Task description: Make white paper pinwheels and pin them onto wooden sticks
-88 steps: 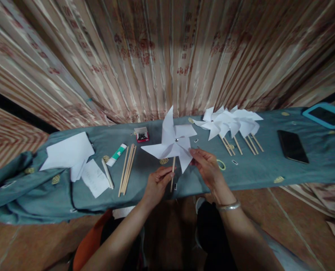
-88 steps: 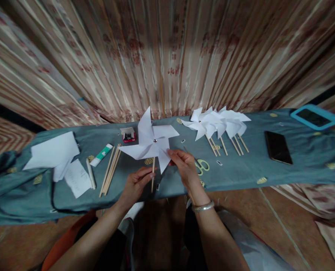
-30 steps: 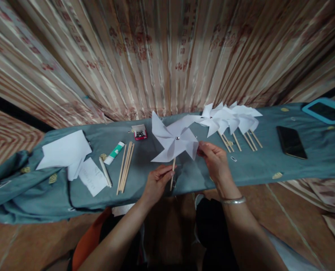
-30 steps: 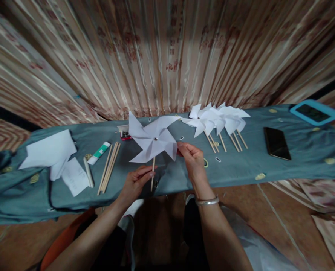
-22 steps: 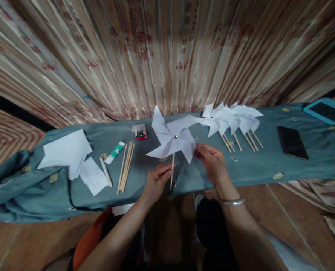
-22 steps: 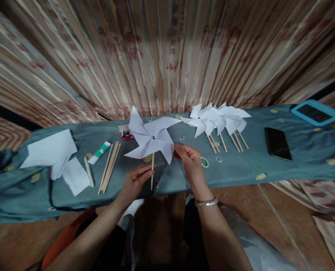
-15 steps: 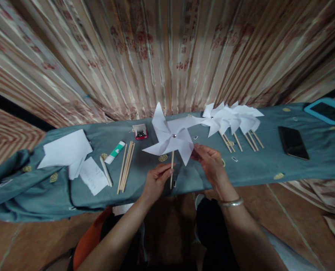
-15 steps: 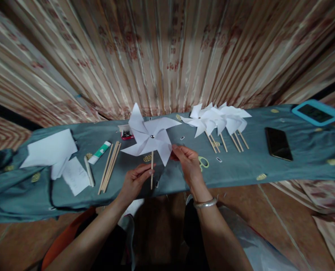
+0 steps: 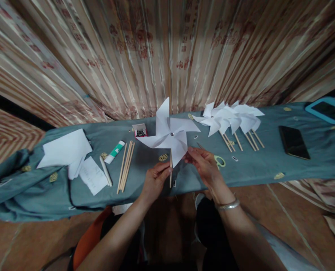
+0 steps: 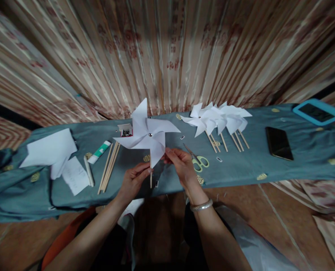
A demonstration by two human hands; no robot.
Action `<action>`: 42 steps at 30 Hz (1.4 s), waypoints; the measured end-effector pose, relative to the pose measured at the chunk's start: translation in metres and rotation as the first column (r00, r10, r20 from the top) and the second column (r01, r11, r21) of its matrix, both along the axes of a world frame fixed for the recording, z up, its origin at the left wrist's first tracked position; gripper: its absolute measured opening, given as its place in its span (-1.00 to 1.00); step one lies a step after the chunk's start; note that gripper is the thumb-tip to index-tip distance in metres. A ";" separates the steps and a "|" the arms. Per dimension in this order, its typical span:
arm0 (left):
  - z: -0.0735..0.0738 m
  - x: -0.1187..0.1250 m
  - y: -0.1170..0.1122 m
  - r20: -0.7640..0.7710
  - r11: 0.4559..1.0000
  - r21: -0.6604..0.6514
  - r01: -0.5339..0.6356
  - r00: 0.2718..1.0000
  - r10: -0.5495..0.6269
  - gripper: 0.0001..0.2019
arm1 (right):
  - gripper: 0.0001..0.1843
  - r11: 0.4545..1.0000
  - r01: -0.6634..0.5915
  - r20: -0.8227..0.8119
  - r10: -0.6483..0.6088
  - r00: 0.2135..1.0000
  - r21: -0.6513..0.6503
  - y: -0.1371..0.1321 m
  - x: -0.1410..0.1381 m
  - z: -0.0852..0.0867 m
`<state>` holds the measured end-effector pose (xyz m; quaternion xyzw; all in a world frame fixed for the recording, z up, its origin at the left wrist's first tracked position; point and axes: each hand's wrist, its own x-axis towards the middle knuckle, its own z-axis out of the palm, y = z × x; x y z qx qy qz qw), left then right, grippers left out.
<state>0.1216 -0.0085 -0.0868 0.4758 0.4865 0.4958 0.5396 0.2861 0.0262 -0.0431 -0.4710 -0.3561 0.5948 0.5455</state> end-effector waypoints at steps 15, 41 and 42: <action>0.005 0.004 0.000 0.067 0.999 -0.035 0.004 0.998 -0.002 -0.75 | -0.59 0.994 -0.109 0.009 0.109 0.994 -0.007 -0.006 -0.006 0.001; 0.003 0.005 -0.004 -0.025 0.999 0.008 0.032 0.999 -0.032 -0.77 | -0.61 0.988 -0.152 0.073 0.150 0.986 0.021 -0.008 -0.011 -0.001; 0.002 0.005 -0.004 -0.025 0.999 0.007 0.033 0.999 -0.033 -0.77 | -0.62 0.988 -0.153 0.077 0.151 0.986 0.023 -0.008 -0.011 -0.001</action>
